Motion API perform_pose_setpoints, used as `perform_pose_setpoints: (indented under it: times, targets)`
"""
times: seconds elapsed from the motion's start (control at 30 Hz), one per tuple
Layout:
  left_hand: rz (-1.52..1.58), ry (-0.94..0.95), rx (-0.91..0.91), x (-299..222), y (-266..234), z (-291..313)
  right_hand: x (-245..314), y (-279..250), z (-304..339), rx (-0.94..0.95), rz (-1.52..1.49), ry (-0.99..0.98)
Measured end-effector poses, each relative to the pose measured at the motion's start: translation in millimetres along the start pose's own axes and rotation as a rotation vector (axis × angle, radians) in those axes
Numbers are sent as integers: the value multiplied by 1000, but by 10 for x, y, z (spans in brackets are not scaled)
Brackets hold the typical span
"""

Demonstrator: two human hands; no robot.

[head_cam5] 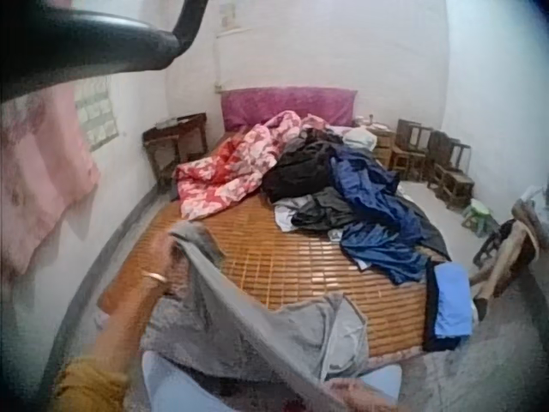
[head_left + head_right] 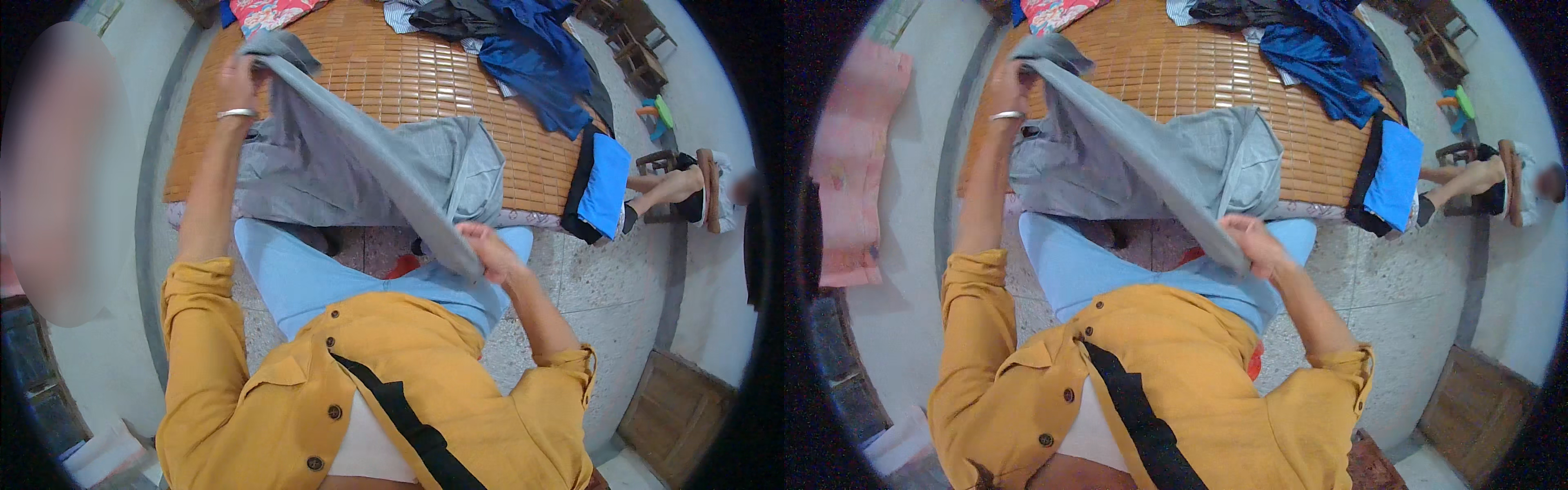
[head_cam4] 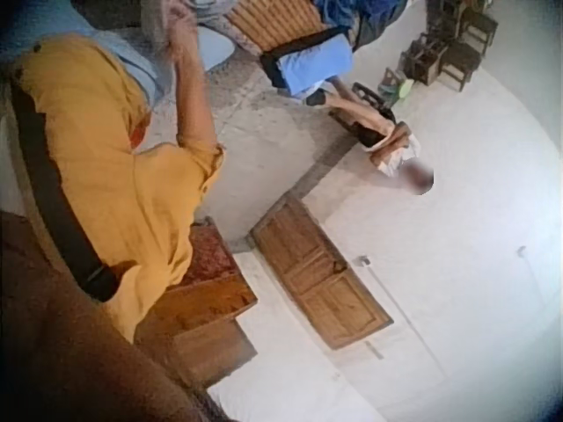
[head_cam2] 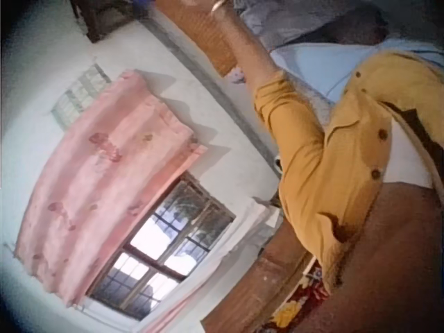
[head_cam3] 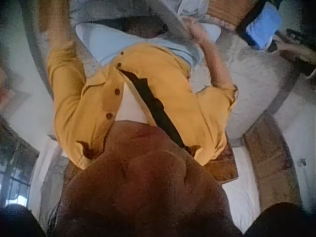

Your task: The person folds several garments on a bed, including dark pants, a striped shirt, and a gray hoodie. They place some folded items into a wooden chest and continue folding additional clothes.

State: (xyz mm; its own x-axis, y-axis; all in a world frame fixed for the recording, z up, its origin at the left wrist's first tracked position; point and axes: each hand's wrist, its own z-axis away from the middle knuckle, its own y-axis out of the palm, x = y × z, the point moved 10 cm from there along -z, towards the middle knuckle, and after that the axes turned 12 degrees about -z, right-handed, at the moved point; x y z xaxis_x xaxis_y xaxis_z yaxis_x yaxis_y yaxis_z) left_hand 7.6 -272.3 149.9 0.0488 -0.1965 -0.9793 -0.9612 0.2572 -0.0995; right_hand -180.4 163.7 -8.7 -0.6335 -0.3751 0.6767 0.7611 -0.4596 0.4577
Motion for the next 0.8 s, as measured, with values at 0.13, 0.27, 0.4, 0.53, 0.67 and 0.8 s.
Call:
perform_pose_setpoints:
  times: [0.13,0.27,0.4,0.53,0.67,0.8]
  targets:
    - [-563,786,-360,-1283,-585,442,1239,-3,150,-190,44,-552]
    - [84,411,-451,-1028,-1111,728,1588,414,331,-71,-297,-685]
    - [184,-28,-345,181,-1465,1023,1218,385,34,68,-415,-575]
    - [84,-426,-293,1491,-1864,1536,1089,267,-79,-53,-249,-767]
    - [-649,113,-184,520,-608,1953,1147,303,-26,-53,-162,-811]
    - [-461,105,230,221,492,2122,1066,289,-81,-150,-70,-767]
